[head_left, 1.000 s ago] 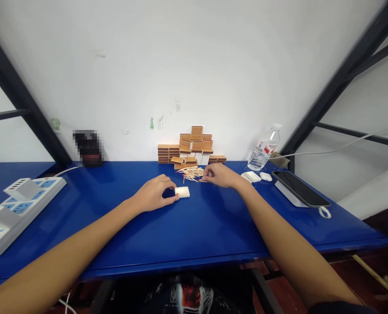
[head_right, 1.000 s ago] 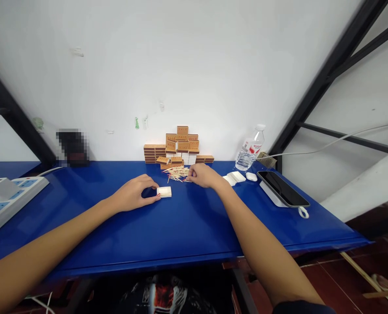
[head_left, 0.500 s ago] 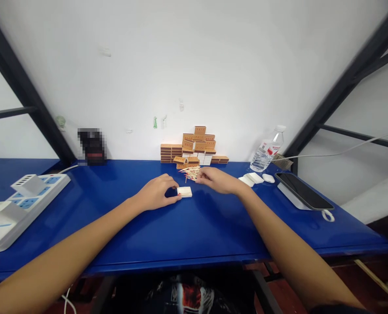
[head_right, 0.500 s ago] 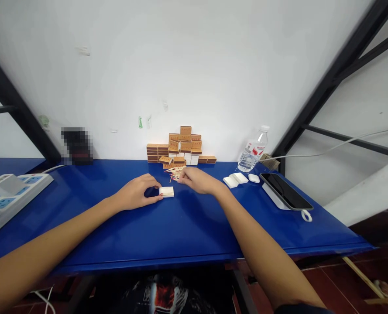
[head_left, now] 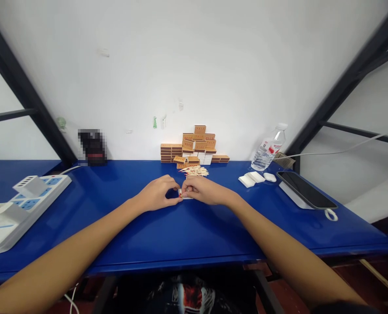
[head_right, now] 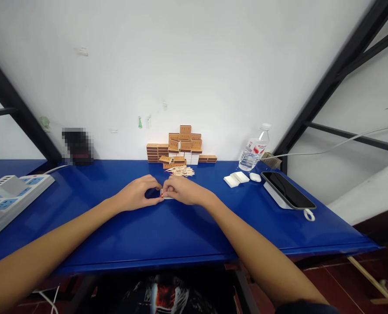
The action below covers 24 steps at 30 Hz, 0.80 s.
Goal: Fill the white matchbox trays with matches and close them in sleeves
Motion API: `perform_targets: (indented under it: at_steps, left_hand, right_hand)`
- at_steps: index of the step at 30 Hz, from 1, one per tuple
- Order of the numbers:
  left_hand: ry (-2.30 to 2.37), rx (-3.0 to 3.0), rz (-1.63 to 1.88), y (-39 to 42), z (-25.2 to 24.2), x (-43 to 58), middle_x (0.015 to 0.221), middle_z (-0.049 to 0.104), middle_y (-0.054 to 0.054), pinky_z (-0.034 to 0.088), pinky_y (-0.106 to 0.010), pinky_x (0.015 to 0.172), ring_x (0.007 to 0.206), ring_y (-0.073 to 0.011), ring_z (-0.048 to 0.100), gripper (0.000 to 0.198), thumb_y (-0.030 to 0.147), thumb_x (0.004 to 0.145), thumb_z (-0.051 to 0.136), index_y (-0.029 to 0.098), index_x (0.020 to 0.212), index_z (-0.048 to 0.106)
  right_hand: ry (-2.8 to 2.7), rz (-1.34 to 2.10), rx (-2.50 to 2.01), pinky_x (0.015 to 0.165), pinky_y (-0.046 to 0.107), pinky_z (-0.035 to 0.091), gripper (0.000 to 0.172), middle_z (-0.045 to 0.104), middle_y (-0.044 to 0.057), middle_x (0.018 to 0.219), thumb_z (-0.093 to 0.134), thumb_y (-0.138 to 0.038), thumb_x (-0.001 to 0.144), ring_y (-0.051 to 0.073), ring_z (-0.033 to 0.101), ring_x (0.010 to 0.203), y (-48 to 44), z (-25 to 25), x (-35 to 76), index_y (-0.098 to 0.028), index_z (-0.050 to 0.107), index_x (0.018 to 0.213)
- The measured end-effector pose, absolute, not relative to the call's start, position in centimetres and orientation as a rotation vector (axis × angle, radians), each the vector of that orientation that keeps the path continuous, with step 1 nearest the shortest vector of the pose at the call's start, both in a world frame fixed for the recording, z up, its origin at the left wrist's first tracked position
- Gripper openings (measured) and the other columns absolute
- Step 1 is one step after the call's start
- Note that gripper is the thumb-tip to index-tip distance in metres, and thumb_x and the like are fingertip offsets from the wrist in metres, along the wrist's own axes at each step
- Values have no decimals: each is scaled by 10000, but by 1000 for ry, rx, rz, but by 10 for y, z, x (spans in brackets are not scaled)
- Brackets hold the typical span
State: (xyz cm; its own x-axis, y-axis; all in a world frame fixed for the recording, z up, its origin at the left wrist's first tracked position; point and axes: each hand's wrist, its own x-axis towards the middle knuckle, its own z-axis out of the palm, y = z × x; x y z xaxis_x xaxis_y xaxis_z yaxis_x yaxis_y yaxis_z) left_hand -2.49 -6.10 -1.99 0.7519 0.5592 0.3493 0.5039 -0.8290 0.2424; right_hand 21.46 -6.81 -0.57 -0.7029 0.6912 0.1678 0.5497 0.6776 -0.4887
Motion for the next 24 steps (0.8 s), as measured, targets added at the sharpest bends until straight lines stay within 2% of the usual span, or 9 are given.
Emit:
perform_targets:
  at_steps: [5,12,16,19,24]
  left_hand:
    - [819,2821,638,-62,-20,-24,959,705,-49,497,-338,828,955,-226,623,208,391,918,705,196,989,687]
    - [849,2820,626,-62,-19,-24,949,702,-39,494,-336,814,936,-218,620,198,378,907,715,199,989,698]
    - [876,2828,611,-63,-18,-23,950,705,-45,493,-341,809,937,-225,623,215,391,902,719,196,991,702]
    - [882,2818,612,-64,-17,-23,962,708,-48,496,-343,816,945,-228,625,220,393,904,714,202,1013,710]
    - [863,2812,621,-65,-17,-23,973,712,-50,504,-342,820,945,-224,629,231,405,923,691,215,1050,723]
  right_hand:
    - [-2575,620,-999,683,260,375,40,625,25,861,631,-198,957,149,518,746,-67,-14,213,-169,646,934]
    - [-2552,595,-1042,681,261,382,111,634,33,861,566,-249,1001,152,528,743,-71,-6,215,-171,627,952]
    - [-2552,587,-1101,647,249,363,67,640,19,822,604,-213,960,141,523,708,-72,1,216,-171,639,921]
    - [-2468,457,-1178,631,247,339,119,644,12,780,600,-230,963,136,526,686,-68,5,222,-175,653,872]
    - [-2185,153,-1629,618,263,307,155,701,40,815,609,-277,965,153,577,712,-49,1,243,-182,666,856]
